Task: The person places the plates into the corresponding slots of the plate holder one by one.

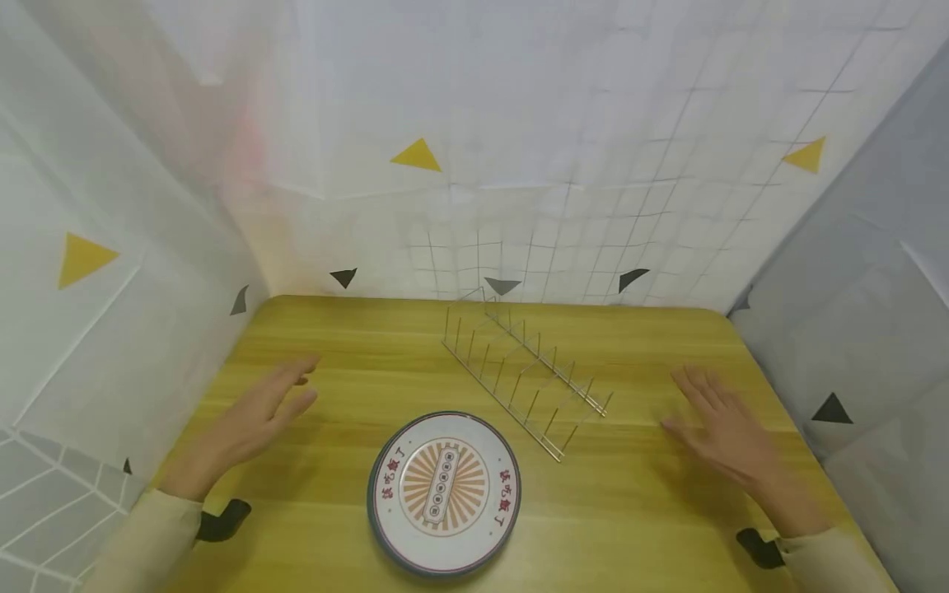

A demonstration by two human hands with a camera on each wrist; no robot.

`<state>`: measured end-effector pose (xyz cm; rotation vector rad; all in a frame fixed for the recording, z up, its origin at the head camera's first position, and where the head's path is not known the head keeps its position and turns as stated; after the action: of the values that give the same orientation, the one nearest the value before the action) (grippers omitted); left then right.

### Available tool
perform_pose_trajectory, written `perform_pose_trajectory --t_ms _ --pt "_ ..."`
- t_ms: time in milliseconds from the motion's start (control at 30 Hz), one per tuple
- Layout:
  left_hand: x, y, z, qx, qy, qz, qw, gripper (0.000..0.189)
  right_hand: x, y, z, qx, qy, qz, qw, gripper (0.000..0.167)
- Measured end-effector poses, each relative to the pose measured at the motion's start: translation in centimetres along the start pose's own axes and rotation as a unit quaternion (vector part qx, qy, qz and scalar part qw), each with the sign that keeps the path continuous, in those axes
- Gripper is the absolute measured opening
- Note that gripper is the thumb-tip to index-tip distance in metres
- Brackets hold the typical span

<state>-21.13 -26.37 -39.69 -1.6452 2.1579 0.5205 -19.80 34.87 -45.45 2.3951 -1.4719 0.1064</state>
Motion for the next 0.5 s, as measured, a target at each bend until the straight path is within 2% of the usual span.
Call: perform_pose_trajectory --t_ms 67,233,367,500 --pt "-0.5 0.2 0.9 0.020 -0.026 0.013 0.9994 0.056 1.2 0.6 0.3 -0.015 0.029 -0.009 0.9994 0.087" --pt "-2.3 1.3 3.8 0.081 -0.037 0.019 0.9958 0.066 4.0 2.1 1.6 -0.040 0.119 -0.016 0.9920 0.103" --pt "-3.9 2.1 6.7 0.148 -0.044 0.033 0.9874 0.079 5.9 3.3 2.8 -0.048 0.169 -0.005 0.9844 0.111" --pt "-4.8 2.8 9.2 0.192 -0.042 0.061 0.9787 0.090 7.6 4.6 4.1 -0.056 0.203 0.007 0.9776 0.116"
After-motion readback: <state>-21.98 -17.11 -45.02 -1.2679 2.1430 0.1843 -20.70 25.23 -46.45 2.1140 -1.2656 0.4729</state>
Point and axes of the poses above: each hand's wrist, its own y-axis towards the middle knuckle, its own z-axis out of the palm, x = y × z, the point moved 6 cm from there along y, towards the middle knuckle, and after that the axes turned 11 degrees about -z, right-handed, at the moved point
